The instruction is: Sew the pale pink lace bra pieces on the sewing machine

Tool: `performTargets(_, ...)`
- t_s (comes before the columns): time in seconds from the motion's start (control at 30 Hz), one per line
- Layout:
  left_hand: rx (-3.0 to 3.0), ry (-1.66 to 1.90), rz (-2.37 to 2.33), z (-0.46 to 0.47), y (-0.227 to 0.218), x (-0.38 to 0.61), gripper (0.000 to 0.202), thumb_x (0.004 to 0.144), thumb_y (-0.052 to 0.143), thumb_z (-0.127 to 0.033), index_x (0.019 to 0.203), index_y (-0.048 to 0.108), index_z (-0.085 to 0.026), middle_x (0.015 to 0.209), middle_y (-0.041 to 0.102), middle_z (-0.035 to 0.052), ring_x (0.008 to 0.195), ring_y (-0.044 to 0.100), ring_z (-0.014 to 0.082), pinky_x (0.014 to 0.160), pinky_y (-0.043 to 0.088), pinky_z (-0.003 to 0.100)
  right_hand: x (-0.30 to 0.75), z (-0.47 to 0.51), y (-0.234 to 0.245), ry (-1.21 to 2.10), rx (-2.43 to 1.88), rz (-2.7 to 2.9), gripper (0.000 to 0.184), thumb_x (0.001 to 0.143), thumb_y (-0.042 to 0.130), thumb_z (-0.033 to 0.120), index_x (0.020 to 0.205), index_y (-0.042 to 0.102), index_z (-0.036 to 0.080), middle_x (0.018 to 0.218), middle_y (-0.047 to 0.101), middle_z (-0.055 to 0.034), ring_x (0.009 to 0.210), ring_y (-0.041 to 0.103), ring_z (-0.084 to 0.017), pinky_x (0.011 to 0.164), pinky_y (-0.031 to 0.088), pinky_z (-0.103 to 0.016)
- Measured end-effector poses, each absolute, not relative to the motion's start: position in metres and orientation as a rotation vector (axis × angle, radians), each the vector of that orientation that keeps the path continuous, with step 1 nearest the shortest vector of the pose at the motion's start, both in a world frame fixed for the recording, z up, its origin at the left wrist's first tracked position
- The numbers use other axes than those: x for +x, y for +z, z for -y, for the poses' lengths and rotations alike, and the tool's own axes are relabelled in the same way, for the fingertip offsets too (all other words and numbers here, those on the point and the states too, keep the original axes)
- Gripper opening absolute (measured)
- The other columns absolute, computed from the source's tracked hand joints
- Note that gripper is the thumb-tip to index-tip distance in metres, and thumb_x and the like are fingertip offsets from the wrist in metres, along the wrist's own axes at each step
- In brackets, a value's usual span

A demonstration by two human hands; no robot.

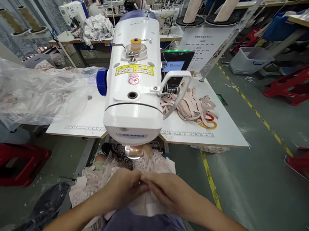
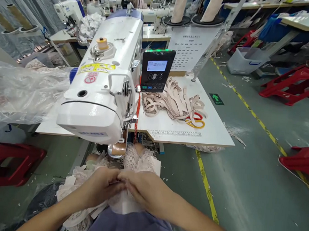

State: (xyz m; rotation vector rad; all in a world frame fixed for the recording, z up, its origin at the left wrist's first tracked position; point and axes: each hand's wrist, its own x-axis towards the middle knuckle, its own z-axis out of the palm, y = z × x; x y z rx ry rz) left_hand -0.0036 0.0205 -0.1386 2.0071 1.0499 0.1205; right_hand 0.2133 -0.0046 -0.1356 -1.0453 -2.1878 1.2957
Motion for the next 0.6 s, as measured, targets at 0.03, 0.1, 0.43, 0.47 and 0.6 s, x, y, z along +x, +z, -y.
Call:
performTargets(0.03, 2.009, 0.171, -1.065, -0.024, -0.14, -0.007, 0.038, 0.096, 0.053, -0.039, 0.064, 0.048, -0.019, 0.056, 0.045, -0.0041, 0.052, 0.042, 0.0103, 0.051, 0.023, 0.025, 0.212, 0.002, -0.138, 1.264, -1.114, 2.146, 0.028, 0.103, 0.039, 0.026, 0.127, 0.052, 0.02, 0.088, 0.07, -0.0024, 0.078, 0.062, -0.016, 0.07, 0.041, -0.025)
performTargets(0.1, 2.07, 0.236, -1.07, -0.031, -0.138, -0.012, 0.042, 0.098, 0.047, -0.037, 0.061, 0.038, -0.019, 0.054, 0.035, -0.0053, 0.051, 0.035, 0.0088, 0.052, 0.02, 0.026, 0.21, -0.006, -0.145, 1.17, -1.188, 2.135, 0.019, 0.102, 0.044, 0.027, 0.112, 0.058, 0.02, 0.078, 0.067, -0.001, 0.071, 0.058, -0.016, 0.066, 0.038, -0.025)
performTargets(0.43, 1.888, 0.25, -1.421, -0.082, -0.117, -0.028, 0.05, 0.087, 0.059, -0.052, 0.056, 0.039, -0.019, 0.05, 0.029, -0.0061, 0.047, 0.025, 0.0085, 0.048, 0.015, 0.026, 0.203, -0.068, -0.157, 1.199, -1.235, 1.963, 0.027, 0.09, 0.066, 0.037, 0.07, 0.066, 0.019, 0.068, 0.064, 0.0008, 0.063, 0.055, -0.013, 0.058, 0.033, -0.025)
performTargets(0.47, 1.887, 0.276, -1.425, -0.086, -0.118, -0.03, 0.049, 0.087, 0.059, -0.051, 0.055, 0.039, -0.019, 0.05, 0.029, -0.0059, 0.047, 0.025, 0.0086, 0.048, 0.015, 0.026, 0.203, -0.072, -0.156, 1.28, -1.273, 1.93, 0.028, 0.089, 0.067, 0.04, 0.07, 0.066, 0.019, 0.067, 0.063, 0.0013, 0.061, 0.054, -0.013, 0.056, 0.032, -0.024)
performTargets(0.6, 1.914, 0.418, -1.408, -0.096, -0.126, -0.032, 0.034, 0.086, 0.061, -0.044, 0.064, 0.056, -0.019, 0.053, 0.046, -0.0028, 0.053, 0.043, 0.0135, 0.051, 0.028, 0.025, 0.206, -0.086, -0.156, 1.379, -1.335, 1.88, 0.034, 0.085, 0.069, 0.048, 0.067, 0.066, 0.019, 0.065, 0.062, 0.0003, 0.06, 0.055, -0.015, 0.055, 0.035, -0.025)
